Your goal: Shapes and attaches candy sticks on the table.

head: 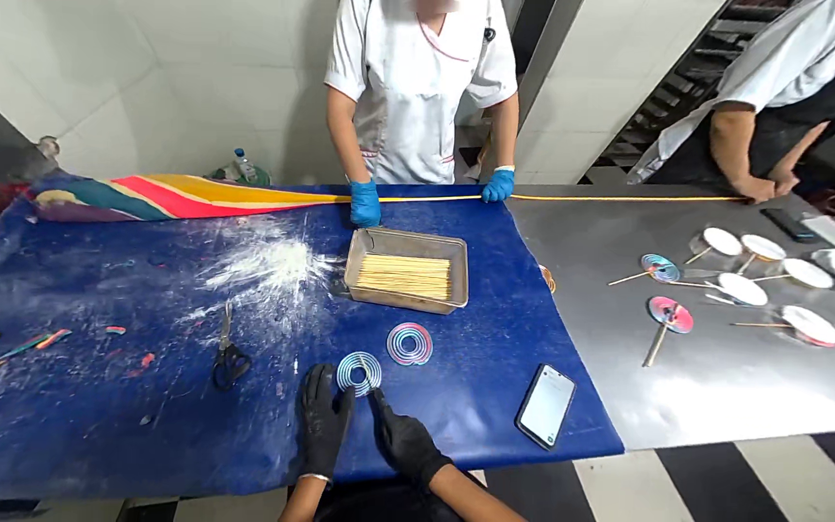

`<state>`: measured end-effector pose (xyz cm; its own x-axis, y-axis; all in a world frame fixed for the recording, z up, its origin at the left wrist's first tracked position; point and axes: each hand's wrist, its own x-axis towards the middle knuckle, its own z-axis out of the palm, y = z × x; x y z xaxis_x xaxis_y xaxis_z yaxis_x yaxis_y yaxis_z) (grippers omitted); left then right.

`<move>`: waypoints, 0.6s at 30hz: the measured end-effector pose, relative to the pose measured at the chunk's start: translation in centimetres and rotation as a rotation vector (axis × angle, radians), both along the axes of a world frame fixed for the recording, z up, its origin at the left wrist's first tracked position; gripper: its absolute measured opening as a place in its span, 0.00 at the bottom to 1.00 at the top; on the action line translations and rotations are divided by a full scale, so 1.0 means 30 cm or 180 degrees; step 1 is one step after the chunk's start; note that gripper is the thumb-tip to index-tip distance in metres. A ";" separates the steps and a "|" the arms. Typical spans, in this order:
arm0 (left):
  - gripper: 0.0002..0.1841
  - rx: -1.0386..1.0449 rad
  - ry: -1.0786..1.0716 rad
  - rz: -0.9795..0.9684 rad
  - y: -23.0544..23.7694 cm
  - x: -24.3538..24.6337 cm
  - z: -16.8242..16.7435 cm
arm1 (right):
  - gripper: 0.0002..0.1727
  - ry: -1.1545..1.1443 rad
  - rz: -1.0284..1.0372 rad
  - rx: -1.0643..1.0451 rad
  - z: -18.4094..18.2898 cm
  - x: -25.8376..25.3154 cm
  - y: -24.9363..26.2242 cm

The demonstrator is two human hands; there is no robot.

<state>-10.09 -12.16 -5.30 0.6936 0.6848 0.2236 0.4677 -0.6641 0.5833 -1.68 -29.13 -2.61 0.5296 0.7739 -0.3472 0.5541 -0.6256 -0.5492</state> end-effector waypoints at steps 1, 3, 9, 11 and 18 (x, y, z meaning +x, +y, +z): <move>0.34 -0.0021 0.0038 0.0074 0.008 0.010 0.007 | 0.34 0.0024 0.0006 -0.0107 -0.009 -0.008 0.001; 0.37 -0.0042 0.0043 0.0170 0.029 0.041 0.007 | 0.35 0.0022 -0.0005 -0.0188 -0.019 -0.016 0.005; 0.45 -0.0166 0.0527 0.0260 0.078 0.113 -0.005 | 0.35 -0.0042 0.0081 -0.0268 -0.019 -0.052 0.034; 0.47 -0.0195 0.0635 0.0271 0.075 0.129 -0.007 | 0.35 -0.0034 0.0097 -0.0384 -0.007 -0.051 0.042; 0.49 -0.0265 0.0887 0.0345 0.079 0.150 -0.017 | 0.35 0.0059 -0.0026 -0.0294 -0.005 -0.064 0.060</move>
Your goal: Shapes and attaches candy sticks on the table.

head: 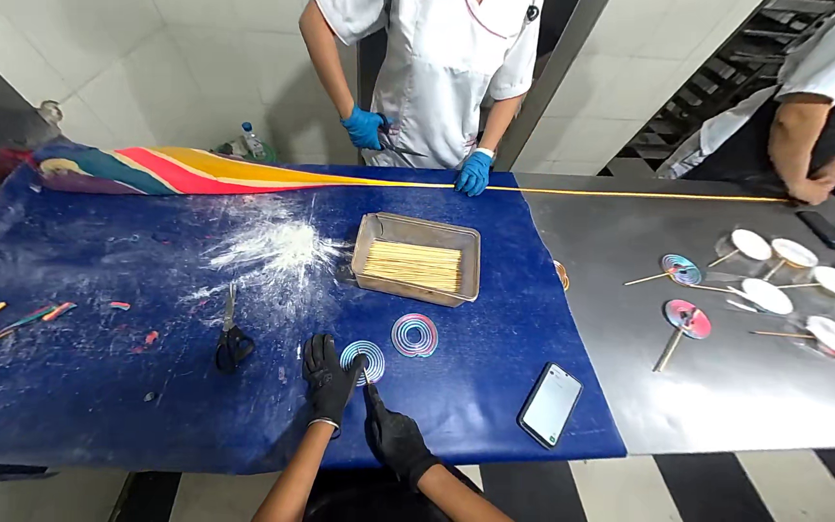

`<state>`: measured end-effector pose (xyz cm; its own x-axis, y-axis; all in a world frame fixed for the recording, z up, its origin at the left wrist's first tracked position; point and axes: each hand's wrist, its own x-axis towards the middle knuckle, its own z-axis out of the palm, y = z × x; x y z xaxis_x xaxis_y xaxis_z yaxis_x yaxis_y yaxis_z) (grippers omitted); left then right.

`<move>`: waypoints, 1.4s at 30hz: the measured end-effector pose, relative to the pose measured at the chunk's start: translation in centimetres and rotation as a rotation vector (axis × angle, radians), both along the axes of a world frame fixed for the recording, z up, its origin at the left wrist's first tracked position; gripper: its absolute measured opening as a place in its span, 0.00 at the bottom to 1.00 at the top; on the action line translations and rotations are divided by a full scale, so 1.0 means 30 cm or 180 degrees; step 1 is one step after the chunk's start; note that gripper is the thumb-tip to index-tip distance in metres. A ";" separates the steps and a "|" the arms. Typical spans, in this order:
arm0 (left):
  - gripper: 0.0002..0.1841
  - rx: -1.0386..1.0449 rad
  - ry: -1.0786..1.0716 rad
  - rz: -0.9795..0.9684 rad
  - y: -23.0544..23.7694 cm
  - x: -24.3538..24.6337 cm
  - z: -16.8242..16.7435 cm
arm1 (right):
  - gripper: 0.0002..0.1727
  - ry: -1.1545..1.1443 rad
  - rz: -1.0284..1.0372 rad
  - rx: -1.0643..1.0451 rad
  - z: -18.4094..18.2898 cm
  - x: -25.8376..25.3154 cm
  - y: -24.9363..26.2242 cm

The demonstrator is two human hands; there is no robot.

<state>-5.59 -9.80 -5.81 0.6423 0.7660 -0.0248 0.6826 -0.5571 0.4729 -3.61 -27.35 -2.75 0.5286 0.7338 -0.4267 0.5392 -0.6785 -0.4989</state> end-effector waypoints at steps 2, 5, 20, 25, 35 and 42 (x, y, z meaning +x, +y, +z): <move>0.50 -0.0011 0.0018 0.0018 -0.001 0.006 -0.001 | 0.35 0.0023 0.0032 -0.0107 0.007 0.003 0.006; 0.52 -0.0193 0.0167 0.0048 0.007 0.009 0.023 | 0.36 0.0023 0.0141 -0.0210 0.016 -0.004 0.023; 0.60 -0.0744 0.0720 0.0220 0.025 0.051 0.204 | 0.51 -0.1433 0.1548 0.1842 -0.136 0.319 0.114; 0.58 -0.0832 0.0487 0.0324 0.040 0.019 0.159 | 0.51 -0.1200 0.1434 0.1863 -0.145 0.280 0.139; 0.62 -0.0633 0.0375 -0.0077 0.075 -0.020 0.140 | 0.45 -0.1248 0.1407 0.1681 -0.112 0.352 0.182; 0.28 -0.0556 -0.1019 -0.0407 0.311 -0.372 0.155 | 0.34 -0.1673 0.1534 0.1002 -0.001 0.299 0.239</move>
<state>-16.77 -0.46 -1.15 0.7287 0.6813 0.0695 0.4154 -0.5204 0.7460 5.35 -20.19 -2.79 0.1959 0.9789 0.0580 0.9576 -0.1782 -0.2264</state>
